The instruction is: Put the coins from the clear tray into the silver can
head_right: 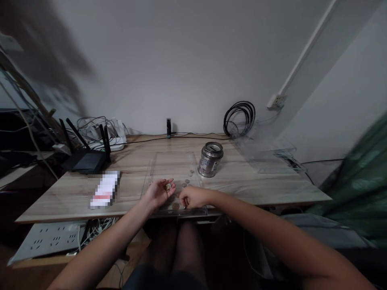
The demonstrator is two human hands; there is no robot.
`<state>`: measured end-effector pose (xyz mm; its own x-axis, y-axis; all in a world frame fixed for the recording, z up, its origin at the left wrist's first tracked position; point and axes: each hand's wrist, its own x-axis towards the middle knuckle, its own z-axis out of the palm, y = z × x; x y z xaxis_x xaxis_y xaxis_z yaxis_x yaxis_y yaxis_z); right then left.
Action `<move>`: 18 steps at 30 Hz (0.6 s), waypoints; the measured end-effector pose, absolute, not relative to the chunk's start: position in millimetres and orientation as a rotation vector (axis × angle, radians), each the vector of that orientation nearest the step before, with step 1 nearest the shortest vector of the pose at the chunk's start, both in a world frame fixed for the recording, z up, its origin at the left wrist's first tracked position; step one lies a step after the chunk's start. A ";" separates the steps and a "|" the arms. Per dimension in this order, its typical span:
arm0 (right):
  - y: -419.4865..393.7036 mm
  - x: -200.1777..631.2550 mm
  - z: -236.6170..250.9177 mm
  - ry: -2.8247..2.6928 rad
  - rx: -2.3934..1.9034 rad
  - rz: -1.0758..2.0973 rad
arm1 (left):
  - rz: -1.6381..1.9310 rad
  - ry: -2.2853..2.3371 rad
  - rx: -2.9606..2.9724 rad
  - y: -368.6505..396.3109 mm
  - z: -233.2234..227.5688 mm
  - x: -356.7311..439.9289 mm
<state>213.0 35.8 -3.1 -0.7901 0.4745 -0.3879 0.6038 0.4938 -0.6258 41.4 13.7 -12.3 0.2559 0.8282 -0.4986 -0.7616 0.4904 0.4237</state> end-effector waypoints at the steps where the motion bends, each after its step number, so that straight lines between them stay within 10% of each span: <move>1: 37.4 213.4 -2.3 2.547 0.996 -1.223 | 1.070 0.747 0.108 13.3 -13.3 43.6; 7: 56.9 205.0 12.7 2.679 1.435 -1.538 | 0.993 0.758 0.093 12.1 -18.0 64.7; 18: 80.3 225.9 48.6 3.164 1.959 -0.933 | 1.009 0.739 0.219 40.0 -7.1 59.6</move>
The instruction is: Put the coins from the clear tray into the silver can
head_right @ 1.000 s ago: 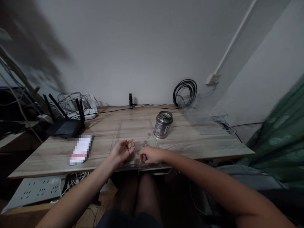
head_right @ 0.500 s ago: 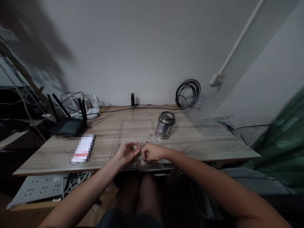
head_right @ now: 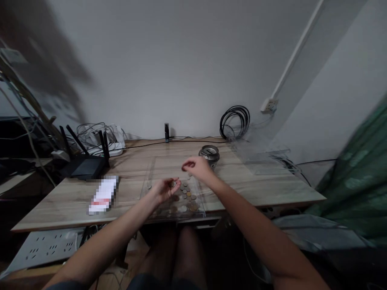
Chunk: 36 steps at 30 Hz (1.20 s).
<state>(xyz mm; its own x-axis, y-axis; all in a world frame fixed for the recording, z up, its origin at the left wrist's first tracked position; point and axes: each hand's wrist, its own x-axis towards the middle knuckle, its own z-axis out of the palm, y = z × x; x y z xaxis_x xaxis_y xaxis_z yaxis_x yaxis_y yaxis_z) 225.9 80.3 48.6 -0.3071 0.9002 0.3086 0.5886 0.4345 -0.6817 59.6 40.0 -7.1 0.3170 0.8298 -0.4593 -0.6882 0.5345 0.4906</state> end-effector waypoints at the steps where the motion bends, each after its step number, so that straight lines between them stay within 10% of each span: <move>1: 89.8 238.3 58.7 -1.942 -1.289 0.478 | 1.019 0.760 0.238 47.1 -4.4 55.7; 14: 124.2 277.2 87.7 -1.943 -1.755 -0.323 | 0.930 0.896 0.657 82.8 -1.0 48.5; 21: 69.3 208.6 66.5 -2.317 -1.338 0.047 | 0.865 0.793 0.720 78.3 30.1 76.3; 36: 133.6 284.7 88.0 -1.868 -1.927 -0.210 | 0.881 0.623 0.428 75.1 47.5 94.4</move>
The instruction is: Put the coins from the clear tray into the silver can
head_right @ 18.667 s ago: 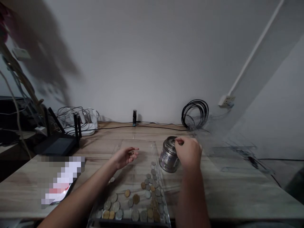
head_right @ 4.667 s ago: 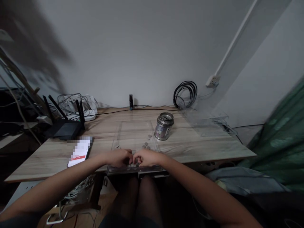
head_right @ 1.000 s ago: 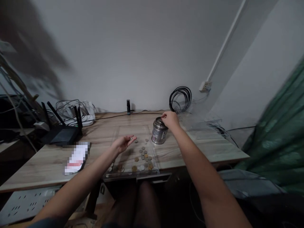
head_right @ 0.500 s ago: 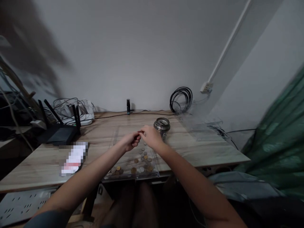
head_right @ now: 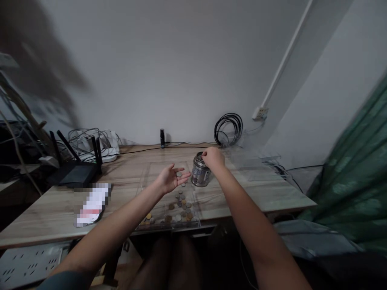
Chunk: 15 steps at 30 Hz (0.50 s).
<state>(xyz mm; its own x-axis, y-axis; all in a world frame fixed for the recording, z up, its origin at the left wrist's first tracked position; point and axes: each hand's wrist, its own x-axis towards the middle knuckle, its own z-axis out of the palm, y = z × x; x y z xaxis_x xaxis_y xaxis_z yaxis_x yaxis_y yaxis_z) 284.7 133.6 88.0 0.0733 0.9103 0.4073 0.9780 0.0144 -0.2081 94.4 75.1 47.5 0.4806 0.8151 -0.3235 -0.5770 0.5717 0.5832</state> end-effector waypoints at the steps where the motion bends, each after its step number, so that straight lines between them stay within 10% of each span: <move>1: 127.1 280.9 86.3 -1.870 -1.884 -0.259 | 0.893 0.613 0.425 75.5 48.8 94.5; 8: 53.8 235.6 55.9 -2.341 -1.259 -0.239 | 0.925 0.526 0.494 71.0 54.9 97.1; 15: 76.8 251.0 70.3 -2.191 -1.559 -0.388 | 0.841 0.750 1.171 78.1 27.1 100.3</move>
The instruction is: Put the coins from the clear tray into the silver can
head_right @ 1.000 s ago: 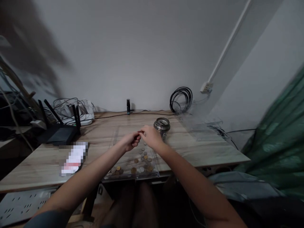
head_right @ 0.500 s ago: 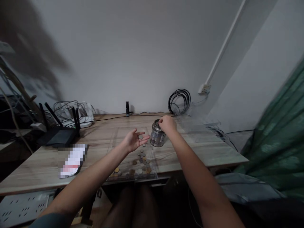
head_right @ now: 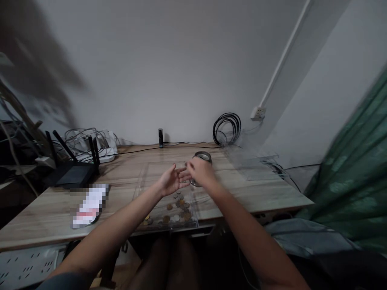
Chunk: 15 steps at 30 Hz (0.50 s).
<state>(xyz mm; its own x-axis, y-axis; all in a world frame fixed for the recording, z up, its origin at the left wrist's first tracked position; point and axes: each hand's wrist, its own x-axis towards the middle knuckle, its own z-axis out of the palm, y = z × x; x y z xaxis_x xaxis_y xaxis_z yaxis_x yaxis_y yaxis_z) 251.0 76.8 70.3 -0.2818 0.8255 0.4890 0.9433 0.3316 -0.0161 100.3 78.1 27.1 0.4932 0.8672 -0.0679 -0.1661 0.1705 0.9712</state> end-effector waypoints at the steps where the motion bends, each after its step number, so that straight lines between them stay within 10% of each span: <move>1: 87.8 258.4 76.8 -2.097 -1.663 -0.418 | 0.828 0.911 1.399 82.6 21.7 97.1; 15: 118.0 268.2 92.4 -2.083 -2.054 -0.521 | 0.080 1.533 2.487 113.4 -23.0 46.2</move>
